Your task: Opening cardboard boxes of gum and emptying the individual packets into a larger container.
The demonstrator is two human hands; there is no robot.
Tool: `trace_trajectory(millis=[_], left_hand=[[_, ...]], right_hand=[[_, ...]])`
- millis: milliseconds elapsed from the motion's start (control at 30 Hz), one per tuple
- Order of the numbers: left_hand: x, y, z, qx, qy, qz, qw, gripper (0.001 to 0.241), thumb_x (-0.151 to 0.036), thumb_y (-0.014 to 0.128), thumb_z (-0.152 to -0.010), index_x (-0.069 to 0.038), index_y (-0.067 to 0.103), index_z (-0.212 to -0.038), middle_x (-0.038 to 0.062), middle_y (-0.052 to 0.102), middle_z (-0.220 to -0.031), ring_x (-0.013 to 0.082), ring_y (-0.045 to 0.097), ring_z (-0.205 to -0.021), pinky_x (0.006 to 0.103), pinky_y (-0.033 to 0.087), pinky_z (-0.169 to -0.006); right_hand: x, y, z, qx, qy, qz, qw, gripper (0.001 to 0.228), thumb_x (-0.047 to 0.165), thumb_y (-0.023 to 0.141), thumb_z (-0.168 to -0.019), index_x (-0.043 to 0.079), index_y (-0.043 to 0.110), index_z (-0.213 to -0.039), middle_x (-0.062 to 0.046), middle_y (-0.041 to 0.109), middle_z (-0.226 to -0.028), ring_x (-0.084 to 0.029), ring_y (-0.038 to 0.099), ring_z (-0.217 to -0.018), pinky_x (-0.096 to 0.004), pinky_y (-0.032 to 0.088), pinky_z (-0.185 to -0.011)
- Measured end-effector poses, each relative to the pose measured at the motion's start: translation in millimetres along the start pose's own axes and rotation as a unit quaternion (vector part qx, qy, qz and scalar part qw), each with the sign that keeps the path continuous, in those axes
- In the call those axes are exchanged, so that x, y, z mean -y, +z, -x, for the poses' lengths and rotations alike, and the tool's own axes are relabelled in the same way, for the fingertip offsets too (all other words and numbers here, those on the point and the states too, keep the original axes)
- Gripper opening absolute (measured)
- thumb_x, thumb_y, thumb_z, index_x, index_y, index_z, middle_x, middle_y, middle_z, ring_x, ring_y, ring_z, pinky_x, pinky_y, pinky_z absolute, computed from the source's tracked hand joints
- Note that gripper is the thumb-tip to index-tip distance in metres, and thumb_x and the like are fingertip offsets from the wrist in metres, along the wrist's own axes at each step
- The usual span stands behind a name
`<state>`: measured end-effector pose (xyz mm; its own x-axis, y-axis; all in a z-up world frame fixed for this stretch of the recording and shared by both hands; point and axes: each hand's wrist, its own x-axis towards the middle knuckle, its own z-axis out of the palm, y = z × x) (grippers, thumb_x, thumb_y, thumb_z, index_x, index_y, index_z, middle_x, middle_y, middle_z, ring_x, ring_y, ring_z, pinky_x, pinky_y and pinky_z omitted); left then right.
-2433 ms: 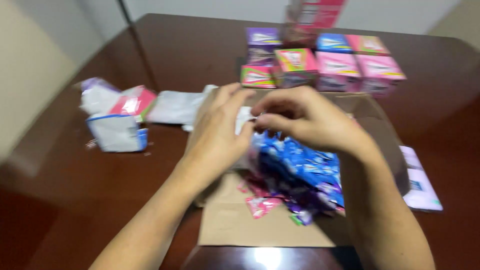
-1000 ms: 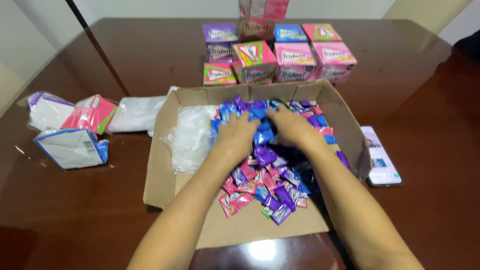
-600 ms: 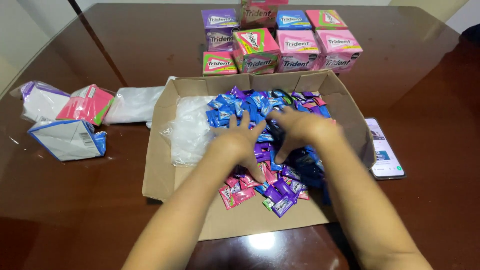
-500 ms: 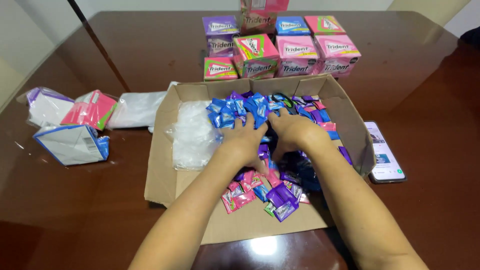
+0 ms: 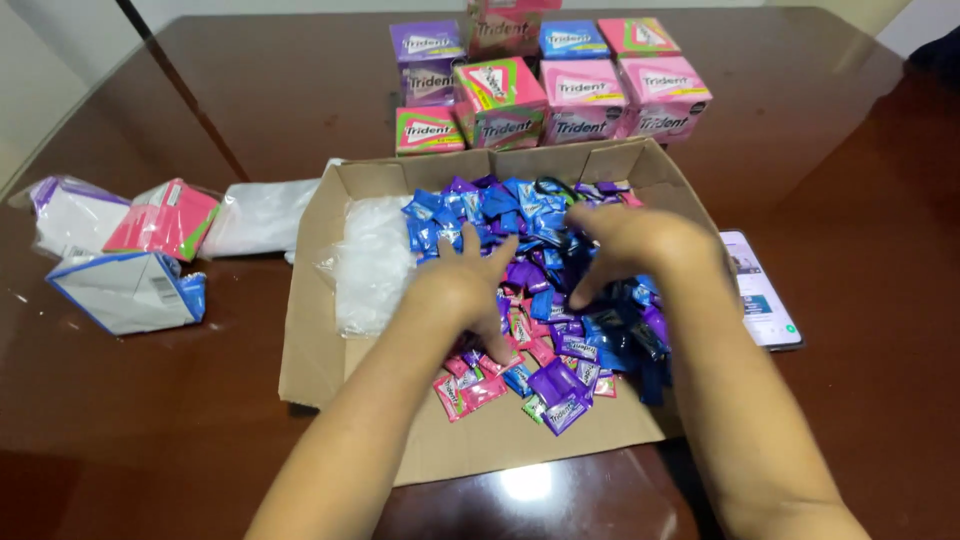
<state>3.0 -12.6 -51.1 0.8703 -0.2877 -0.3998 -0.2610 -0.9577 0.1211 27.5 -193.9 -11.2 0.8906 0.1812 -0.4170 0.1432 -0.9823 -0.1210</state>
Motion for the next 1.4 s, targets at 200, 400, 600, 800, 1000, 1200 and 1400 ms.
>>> trace_trajectory(millis=[200, 400, 600, 800, 1000, 1200, 1400], left_hand=[[11, 4, -23, -0.040, 0.008, 0.006, 0.999, 0.121, -0.041, 0.095, -0.065, -0.021, 0.023, -0.160, 0.029, 0.019, -0.162, 0.0536, 0.029, -0.143, 0.0741, 0.045, -0.094], [30, 33, -61, -0.252, 0.089, 0.135, 0.954, 0.072, -0.001, 0.076, -0.077, -0.013, 0.044, -0.140, 0.025, 0.053, -0.124, 0.0558, 0.059, -0.113, 0.0623, 0.054, -0.091], [28, -4, -20, -0.298, 0.171, 0.294, 0.892, 0.077, -0.007, 0.079, -0.075, -0.010, 0.039, -0.141, 0.030, 0.055, -0.124, 0.0551, 0.053, -0.123, 0.0628, 0.044, -0.104], [44, -26, 7, -0.111, 0.032, 0.131, 0.985, 0.129, -0.023, 0.098, -0.062, -0.021, 0.017, -0.162, 0.029, 0.023, -0.161, 0.0541, 0.027, -0.146, 0.0770, 0.030, -0.107], [95, 14, -60, -0.073, -0.073, 0.068, 0.992, 0.123, -0.008, 0.098, -0.059, -0.022, 0.027, -0.158, 0.028, 0.048, -0.142, 0.0513, 0.053, -0.127, 0.0728, 0.044, -0.097], [116, 10, -66, -0.127, -0.086, 0.061, 0.986, 0.083, -0.007, 0.096, -0.063, -0.009, 0.053, -0.134, 0.030, 0.066, -0.119, 0.0505, 0.065, -0.114, 0.0714, 0.049, -0.091], [118, 1, -47, -0.182, -0.090, 0.078, 0.976, 0.044, 0.006, 0.073, -0.080, -0.007, 0.066, -0.122, 0.025, 0.072, -0.110, 0.0474, 0.067, -0.112, 0.0666, 0.051, -0.092]], right_hand=[[-3, 49, -77, -0.006, -0.035, 0.021, 0.999, 0.117, 0.040, 0.102, -0.054, 0.019, 0.038, -0.151, -0.026, 0.041, -0.151, -0.051, 0.056, -0.129, -0.060, 0.050, -0.106], [-27, 67, -128, -0.144, -0.110, -0.123, 0.976, 0.070, 0.028, 0.087, -0.072, 0.014, 0.055, -0.133, -0.023, 0.057, -0.132, -0.045, 0.059, -0.127, -0.054, 0.050, -0.105], [-12, 16, -32, -0.177, -0.293, -0.338, 0.877, 0.062, 0.013, 0.085, -0.076, 0.004, 0.054, -0.129, -0.024, 0.061, -0.124, -0.040, 0.052, -0.126, -0.053, 0.038, -0.108], [-66, 8, -50, -0.138, -0.097, -0.250, 0.953, 0.059, 0.021, 0.077, -0.083, 0.017, 0.057, -0.137, -0.013, 0.064, -0.138, -0.033, 0.061, -0.121, -0.045, 0.051, -0.095], [-102, 60, -135, -0.140, 0.045, -0.073, 0.986, 0.061, 0.041, 0.084, -0.074, 0.018, 0.070, -0.129, -0.013, 0.073, -0.125, -0.035, 0.065, -0.124, -0.049, 0.053, -0.102], [-67, 40, -99, -0.167, 0.072, -0.017, 0.983, 0.054, 0.030, 0.080, -0.073, 0.019, 0.072, -0.125, -0.013, 0.074, -0.119, -0.036, 0.067, -0.119, -0.051, 0.056, -0.098], [-48, 53, -107, -0.112, 0.101, 0.021, 0.988, 0.049, 0.047, 0.086, -0.066, 0.022, 0.081, -0.107, -0.011, 0.077, -0.112, -0.035, 0.071, -0.113, -0.052, 0.057, -0.092]])
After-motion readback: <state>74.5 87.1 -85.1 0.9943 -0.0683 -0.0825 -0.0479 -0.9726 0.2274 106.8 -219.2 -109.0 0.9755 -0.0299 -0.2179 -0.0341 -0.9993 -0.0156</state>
